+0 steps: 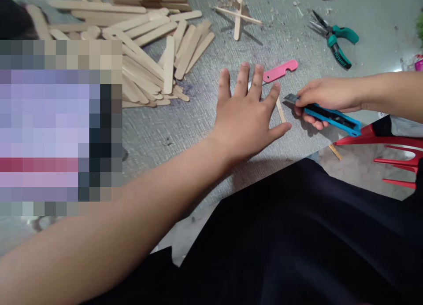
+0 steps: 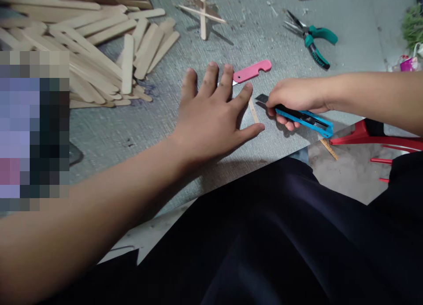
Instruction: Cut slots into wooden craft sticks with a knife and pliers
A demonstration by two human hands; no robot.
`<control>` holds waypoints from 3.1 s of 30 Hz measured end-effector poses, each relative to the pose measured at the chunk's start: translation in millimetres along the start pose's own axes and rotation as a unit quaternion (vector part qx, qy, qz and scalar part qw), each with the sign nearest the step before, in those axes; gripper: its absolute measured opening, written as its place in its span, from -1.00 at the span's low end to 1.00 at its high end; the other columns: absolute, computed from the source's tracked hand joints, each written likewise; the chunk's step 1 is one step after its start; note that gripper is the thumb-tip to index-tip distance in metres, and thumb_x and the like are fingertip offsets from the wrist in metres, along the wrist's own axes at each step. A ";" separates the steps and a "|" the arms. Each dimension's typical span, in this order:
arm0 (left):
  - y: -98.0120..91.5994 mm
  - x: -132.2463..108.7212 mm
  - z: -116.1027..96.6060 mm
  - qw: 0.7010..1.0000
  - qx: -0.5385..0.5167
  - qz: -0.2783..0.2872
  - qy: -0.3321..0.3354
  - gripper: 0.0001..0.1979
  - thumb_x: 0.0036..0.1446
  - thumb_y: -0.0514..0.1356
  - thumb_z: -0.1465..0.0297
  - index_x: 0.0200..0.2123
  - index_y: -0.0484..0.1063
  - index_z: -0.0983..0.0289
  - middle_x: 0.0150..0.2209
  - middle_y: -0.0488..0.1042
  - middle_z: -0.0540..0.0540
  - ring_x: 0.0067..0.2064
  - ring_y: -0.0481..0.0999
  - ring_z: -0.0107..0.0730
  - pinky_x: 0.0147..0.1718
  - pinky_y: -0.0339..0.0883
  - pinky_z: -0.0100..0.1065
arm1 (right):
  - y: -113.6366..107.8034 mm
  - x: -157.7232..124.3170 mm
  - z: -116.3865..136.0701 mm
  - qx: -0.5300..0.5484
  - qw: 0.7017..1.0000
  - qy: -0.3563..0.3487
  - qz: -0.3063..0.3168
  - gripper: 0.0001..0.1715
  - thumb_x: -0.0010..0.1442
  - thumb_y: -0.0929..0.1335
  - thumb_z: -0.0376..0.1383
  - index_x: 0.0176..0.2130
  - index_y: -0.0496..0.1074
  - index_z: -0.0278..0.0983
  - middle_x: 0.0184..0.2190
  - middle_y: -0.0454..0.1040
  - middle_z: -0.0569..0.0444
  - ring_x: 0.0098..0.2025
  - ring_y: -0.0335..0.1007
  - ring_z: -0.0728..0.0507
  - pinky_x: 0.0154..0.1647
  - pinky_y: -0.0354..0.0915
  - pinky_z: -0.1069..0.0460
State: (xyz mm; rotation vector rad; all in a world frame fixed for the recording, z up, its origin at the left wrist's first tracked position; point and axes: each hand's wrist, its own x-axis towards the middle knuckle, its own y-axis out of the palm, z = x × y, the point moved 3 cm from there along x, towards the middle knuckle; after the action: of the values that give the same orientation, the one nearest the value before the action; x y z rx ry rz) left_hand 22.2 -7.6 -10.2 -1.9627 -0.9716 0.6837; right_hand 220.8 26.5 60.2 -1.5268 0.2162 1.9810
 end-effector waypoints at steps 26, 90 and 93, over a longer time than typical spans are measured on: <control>-4.4 -1.2 -2.4 0.998 -0.050 0.017 -0.019 0.07 0.43 0.36 -0.24 0.82 0.17 -0.03 0.88 -0.01 0.13 0.90 -0.32 0.55 0.79 -0.56 0.64 | 2.7 -1.1 -7.2 -0.467 0.867 -0.111 -0.133 -0.58 0.71 0.27 0.04 0.04 0.56 -0.16 -0.44 0.43 0.01 -0.34 0.35 -0.28 -0.18 0.06 -0.14; -0.7 -0.3 -1.0 0.998 -0.054 -0.011 0.008 0.02 0.46 0.33 -0.16 0.84 0.13 -0.10 0.86 0.08 0.08 0.90 -0.28 0.54 0.78 -0.48 0.70 | 15.8 -6.5 2.2 -0.557 0.821 -0.063 -0.114 -0.39 0.74 0.13 -0.09 0.33 0.56 -0.34 0.00 0.77 -0.36 -0.18 0.60 -0.33 -0.23 0.04 -0.13; 0.4 0.1 -0.9 0.998 -0.063 -0.023 0.017 -0.01 0.47 0.31 -0.18 0.82 0.18 -0.11 0.84 0.13 0.09 0.90 -0.27 0.53 0.77 -0.51 0.71 | 16.9 -7.1 3.8 -0.559 0.819 -0.049 -0.119 -0.36 0.74 0.12 -0.06 0.31 0.58 -0.33 0.02 0.78 -0.38 -0.13 0.65 -0.37 -0.23 0.05 -0.14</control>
State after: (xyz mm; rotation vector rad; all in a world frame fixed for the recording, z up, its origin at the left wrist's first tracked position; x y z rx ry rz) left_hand 23.1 -8.0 -10.1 -2.0480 -1.0586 0.5721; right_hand 209.2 12.3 64.0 -1.9182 -1.3504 2.0166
